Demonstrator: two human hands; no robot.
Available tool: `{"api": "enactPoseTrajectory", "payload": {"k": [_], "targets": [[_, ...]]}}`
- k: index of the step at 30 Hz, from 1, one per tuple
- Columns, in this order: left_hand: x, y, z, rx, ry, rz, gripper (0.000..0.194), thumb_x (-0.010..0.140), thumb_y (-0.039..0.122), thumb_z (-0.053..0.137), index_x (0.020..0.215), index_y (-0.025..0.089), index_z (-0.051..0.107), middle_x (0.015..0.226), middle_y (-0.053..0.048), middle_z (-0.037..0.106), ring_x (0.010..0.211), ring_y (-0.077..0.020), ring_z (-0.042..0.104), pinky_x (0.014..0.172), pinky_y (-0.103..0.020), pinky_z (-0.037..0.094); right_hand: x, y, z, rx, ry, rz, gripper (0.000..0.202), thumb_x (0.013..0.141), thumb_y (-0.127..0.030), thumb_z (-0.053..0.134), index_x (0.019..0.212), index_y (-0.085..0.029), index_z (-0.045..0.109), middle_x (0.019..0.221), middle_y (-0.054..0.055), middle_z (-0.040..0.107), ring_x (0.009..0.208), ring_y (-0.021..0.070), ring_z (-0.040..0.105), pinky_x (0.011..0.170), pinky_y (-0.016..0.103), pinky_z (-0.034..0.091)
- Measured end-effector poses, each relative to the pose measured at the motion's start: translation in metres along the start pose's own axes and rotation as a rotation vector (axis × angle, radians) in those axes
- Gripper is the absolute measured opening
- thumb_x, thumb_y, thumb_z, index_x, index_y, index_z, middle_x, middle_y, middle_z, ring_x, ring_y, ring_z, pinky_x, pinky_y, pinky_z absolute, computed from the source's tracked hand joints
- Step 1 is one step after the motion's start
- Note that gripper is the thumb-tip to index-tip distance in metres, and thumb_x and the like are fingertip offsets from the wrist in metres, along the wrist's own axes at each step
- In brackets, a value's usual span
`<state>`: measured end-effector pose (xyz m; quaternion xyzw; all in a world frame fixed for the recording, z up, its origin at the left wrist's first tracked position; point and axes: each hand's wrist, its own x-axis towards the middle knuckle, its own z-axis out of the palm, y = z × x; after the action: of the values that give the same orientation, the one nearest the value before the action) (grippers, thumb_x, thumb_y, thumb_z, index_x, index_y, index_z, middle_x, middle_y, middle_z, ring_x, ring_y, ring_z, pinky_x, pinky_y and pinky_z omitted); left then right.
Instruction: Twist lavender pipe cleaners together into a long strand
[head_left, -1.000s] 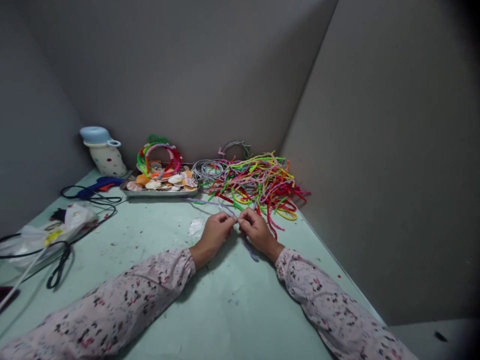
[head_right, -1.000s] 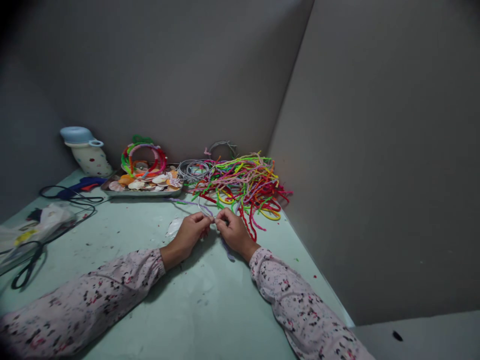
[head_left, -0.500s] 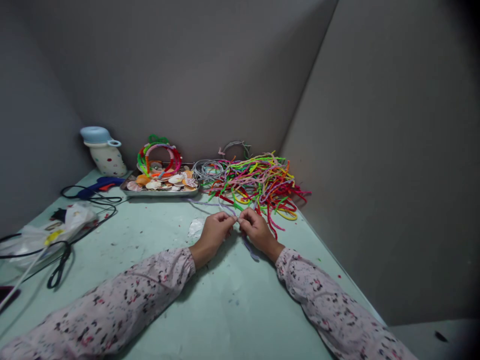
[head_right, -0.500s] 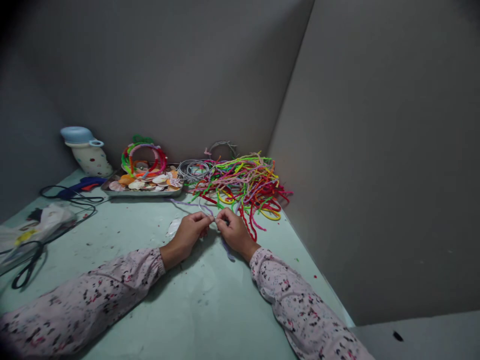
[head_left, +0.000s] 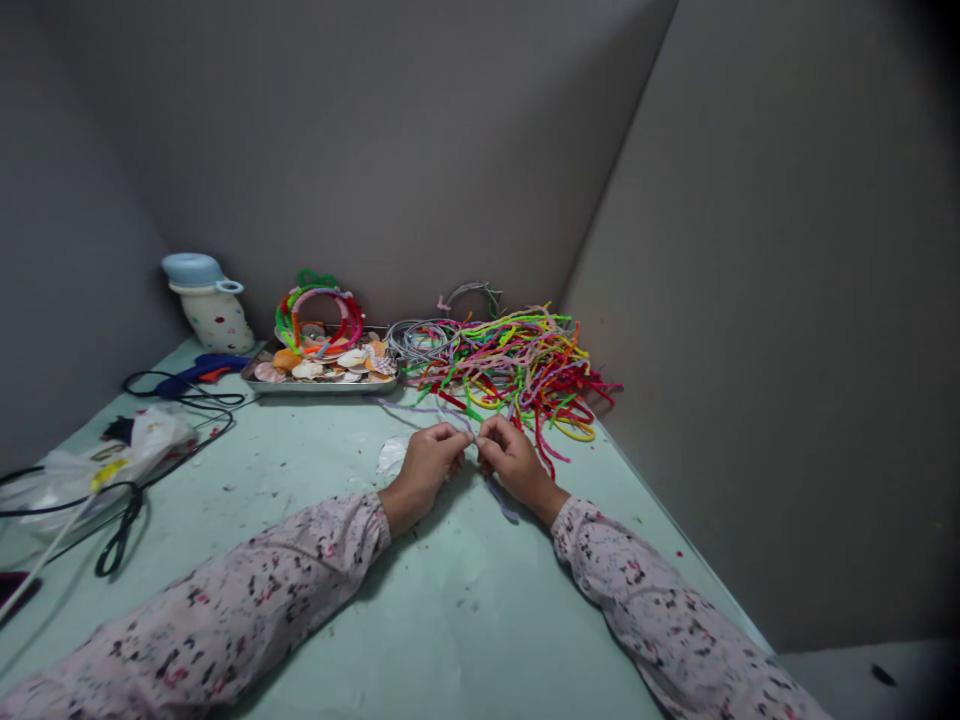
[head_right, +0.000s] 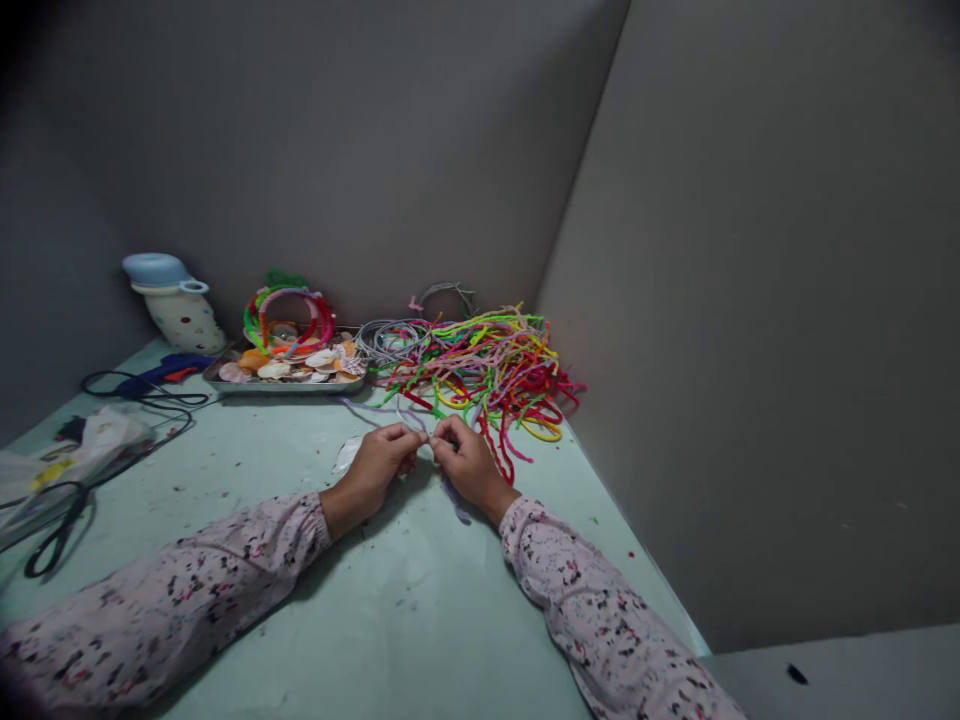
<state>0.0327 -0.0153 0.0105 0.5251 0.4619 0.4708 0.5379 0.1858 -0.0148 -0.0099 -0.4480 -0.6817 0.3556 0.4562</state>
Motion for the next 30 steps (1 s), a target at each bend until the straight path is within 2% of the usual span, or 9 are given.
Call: {"api": "enactPoseTrajectory", "payload": {"k": [11, 25, 30], "targets": [[0.0004, -0.0024, -0.0003, -0.072, -0.019, 0.004, 0.027, 0.071, 0.038, 0.064, 0.061, 0.016, 0.052, 0.049, 0.005, 0.045, 0.046, -0.0085, 0.039, 0.045, -0.022, 0.030, 0.0011, 0.0007, -0.0012, -0.029, 0.015, -0.001, 0.010, 0.087, -0.031, 0.051, 0.083, -0.022, 0.050, 0.065, -0.005, 0.052, 0.055, 0.0112, 0.050, 0.054, 0.023, 0.038], [-0.0002, 0.0019, -0.0003, -0.062, -0.019, -0.041, 0.022, 0.069, 0.035, 0.062, 0.060, 0.016, 0.054, 0.048, 0.005, 0.045, 0.044, -0.0086, 0.040, 0.044, -0.022, 0.030, -0.0009, 0.0008, -0.0006, -0.009, -0.013, 0.015, 0.009, 0.086, -0.030, 0.051, 0.083, -0.022, 0.049, 0.061, -0.006, 0.051, 0.052, 0.0113, 0.049, 0.052, 0.023, 0.036], [-0.0003, 0.0017, -0.0003, -0.073, -0.039, -0.043, 0.025, 0.069, 0.038, 0.063, 0.060, 0.016, 0.054, 0.049, 0.005, 0.046, 0.044, -0.0085, 0.041, 0.045, -0.022, 0.030, 0.0000, 0.0029, -0.0014, -0.031, 0.005, 0.013, 0.009, 0.086, -0.030, 0.051, 0.083, -0.021, 0.050, 0.062, -0.005, 0.052, 0.052, 0.0113, 0.049, 0.053, 0.023, 0.037]]}}
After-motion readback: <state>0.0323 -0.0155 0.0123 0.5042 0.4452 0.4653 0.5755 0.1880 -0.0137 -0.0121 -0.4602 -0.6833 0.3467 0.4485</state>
